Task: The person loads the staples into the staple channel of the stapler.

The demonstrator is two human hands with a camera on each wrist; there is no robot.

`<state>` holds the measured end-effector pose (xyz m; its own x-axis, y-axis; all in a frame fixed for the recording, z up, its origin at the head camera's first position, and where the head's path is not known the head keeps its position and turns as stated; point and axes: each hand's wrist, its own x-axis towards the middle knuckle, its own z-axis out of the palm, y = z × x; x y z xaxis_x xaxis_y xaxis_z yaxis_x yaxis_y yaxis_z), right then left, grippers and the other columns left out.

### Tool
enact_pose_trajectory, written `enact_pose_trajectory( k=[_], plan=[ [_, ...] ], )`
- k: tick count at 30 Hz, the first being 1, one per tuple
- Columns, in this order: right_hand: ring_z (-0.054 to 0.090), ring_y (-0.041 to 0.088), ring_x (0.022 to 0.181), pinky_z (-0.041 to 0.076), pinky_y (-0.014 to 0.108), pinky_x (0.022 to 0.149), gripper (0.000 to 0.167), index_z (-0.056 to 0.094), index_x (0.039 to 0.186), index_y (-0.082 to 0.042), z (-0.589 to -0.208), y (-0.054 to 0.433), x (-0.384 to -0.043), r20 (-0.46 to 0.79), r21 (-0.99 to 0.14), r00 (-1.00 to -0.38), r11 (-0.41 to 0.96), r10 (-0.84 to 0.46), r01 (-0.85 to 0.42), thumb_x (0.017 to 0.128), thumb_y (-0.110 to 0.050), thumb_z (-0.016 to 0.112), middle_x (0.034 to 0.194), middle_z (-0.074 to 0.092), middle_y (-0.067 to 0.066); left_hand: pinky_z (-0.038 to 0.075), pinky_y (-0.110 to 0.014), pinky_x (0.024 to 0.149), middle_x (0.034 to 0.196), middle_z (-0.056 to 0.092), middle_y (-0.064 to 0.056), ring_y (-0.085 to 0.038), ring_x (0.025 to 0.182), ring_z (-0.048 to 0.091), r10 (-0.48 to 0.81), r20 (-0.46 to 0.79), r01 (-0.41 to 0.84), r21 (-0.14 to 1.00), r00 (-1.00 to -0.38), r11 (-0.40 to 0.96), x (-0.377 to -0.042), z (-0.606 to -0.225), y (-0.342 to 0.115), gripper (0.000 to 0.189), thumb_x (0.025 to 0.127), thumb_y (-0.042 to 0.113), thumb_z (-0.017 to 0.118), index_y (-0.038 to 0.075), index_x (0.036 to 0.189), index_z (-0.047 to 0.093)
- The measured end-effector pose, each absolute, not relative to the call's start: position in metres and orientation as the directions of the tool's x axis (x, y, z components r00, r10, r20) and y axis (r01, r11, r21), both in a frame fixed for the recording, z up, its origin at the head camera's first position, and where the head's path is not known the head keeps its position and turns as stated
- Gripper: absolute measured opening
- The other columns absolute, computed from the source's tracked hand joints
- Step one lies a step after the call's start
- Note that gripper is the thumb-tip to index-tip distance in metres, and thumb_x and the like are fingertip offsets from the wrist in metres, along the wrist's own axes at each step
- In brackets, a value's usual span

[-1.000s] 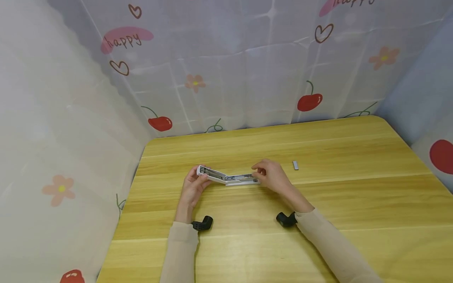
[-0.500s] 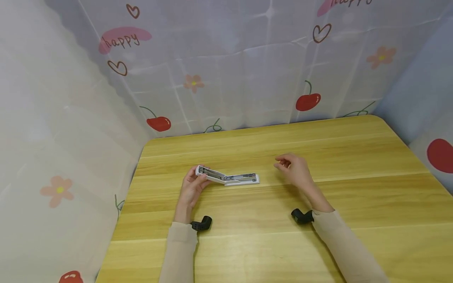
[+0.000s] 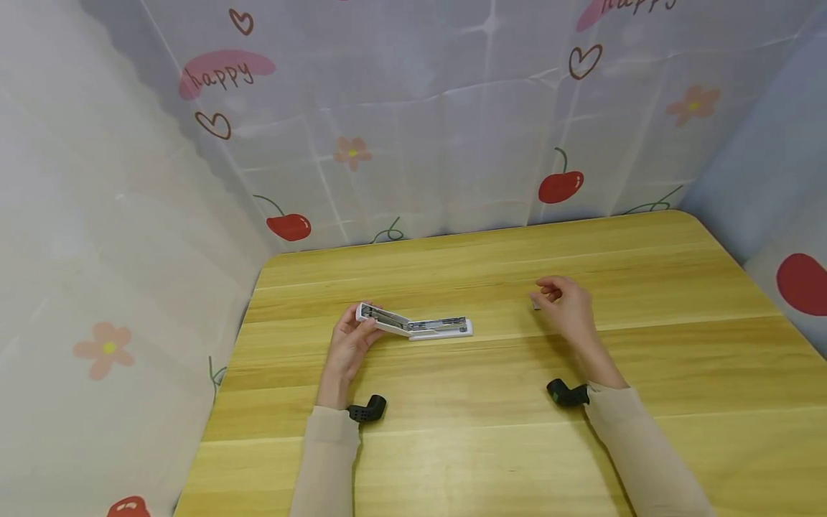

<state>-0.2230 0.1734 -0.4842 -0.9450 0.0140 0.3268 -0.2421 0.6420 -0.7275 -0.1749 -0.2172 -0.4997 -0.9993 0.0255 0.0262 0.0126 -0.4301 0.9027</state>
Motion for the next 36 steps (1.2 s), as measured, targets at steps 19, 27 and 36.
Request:
enact_pose_trajectory(
  k=[19, 27, 36],
  plan=[
    [0.060, 0.031, 0.080, 0.045, 0.032, 0.069, 0.030, 0.067, 0.105, 0.007, -0.505, 0.184, -0.225, 0.222, -0.708, -0.972, 0.698, 0.076, -0.107, 0.086, -0.016, 0.074, 0.091, 0.065, 0.022, 0.057, -0.031, 0.088, 0.114, 0.064, -0.002, -0.013, 0.104, 0.065, 0.028, 0.035, 0.019, 0.901, -0.999, -0.434, -0.174, -0.500, -0.218, 0.030, 0.095, -0.009, 0.052, 0.007, 0.120, 0.055],
    [0.060, 0.030, 0.080, 0.046, 0.031, 0.067, 0.033, 0.067, 0.105, 0.008, -0.509, 0.184, -0.224, 0.197, -0.705, -0.979, 0.702, 0.054, -0.103, 0.087, -0.019, 0.074, 0.092, 0.064, 0.022, 0.057, -0.032, 0.088, 0.114, 0.064, -0.005, -0.014, 0.104, 0.065, 0.032, 0.051, 0.031, 0.896, -0.998, -0.443, -0.174, -0.499, -0.217, 0.032, 0.094, -0.008, 0.054, -0.005, 0.126, 0.047],
    [0.060, 0.030, 0.082, 0.047, 0.032, 0.068, 0.036, 0.067, 0.104, 0.006, -0.509, 0.182, -0.223, 0.151, -0.695, -0.988, 0.715, 0.040, -0.077, 0.086, -0.024, 0.076, 0.094, 0.064, 0.021, 0.057, -0.031, 0.088, 0.113, 0.063, -0.003, -0.013, 0.103, 0.065, 0.042, 0.053, 0.029, 0.895, -0.998, -0.445, -0.175, -0.500, -0.218, 0.036, 0.095, -0.008, 0.053, -0.009, 0.129, 0.042]
  ],
)
